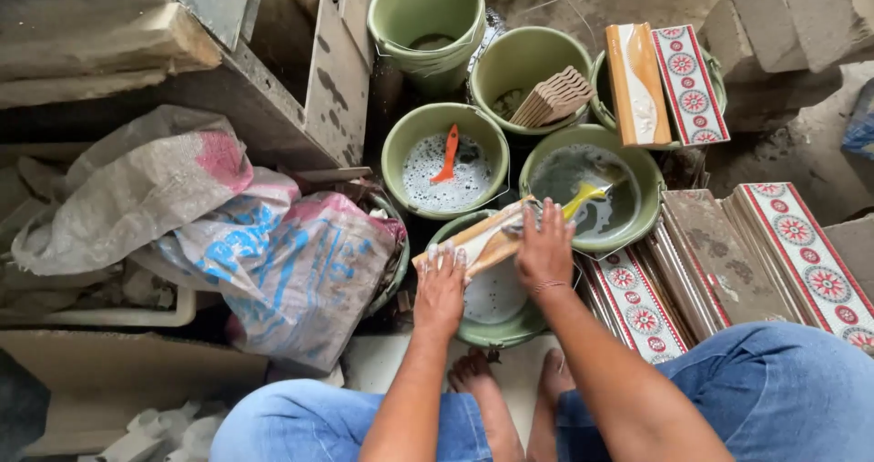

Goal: Cleaning the back of ceramic tiles using a scrub brush and soapy water in buckets.

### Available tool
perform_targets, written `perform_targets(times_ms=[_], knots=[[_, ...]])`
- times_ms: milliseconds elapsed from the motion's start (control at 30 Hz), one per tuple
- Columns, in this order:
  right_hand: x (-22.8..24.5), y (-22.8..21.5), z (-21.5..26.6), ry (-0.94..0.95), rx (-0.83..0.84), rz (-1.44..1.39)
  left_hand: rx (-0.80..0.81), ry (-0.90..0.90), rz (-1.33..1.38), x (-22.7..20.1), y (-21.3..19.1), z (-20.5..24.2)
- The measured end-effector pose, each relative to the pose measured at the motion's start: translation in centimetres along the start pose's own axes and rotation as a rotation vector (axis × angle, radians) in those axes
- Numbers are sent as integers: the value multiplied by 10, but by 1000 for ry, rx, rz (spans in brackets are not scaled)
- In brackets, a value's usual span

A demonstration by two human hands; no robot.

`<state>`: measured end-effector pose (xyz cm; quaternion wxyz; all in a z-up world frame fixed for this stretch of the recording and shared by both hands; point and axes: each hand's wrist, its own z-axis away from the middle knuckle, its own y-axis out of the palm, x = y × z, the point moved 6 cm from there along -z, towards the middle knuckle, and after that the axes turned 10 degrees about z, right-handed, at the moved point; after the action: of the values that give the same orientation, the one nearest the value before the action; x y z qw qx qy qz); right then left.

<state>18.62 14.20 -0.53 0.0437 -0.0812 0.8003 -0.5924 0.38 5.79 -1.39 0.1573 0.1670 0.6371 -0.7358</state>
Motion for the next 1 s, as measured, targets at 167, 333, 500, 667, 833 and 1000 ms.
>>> perform_targets(times_ms=[167,333,500,667,833,1000], knots=[[65,-2,6,-398,-121,-18,-44,-6,-3,12,7,-1],[29,7,-22,-303,-32,-30,-94,6,8,15,8,0],[68,-1,0,-308,167,-92,-107,-30,-32,-4,-12,-4],[30,4,-28,-225,216,-55,-71,-77,7,28,22,-37],[36,8,-22,-71,242,-45,-97,-54,8,17,1,-34],[38,-22,-16,-350,46,-81,-76,-32,-24,-2,-7,-19]])
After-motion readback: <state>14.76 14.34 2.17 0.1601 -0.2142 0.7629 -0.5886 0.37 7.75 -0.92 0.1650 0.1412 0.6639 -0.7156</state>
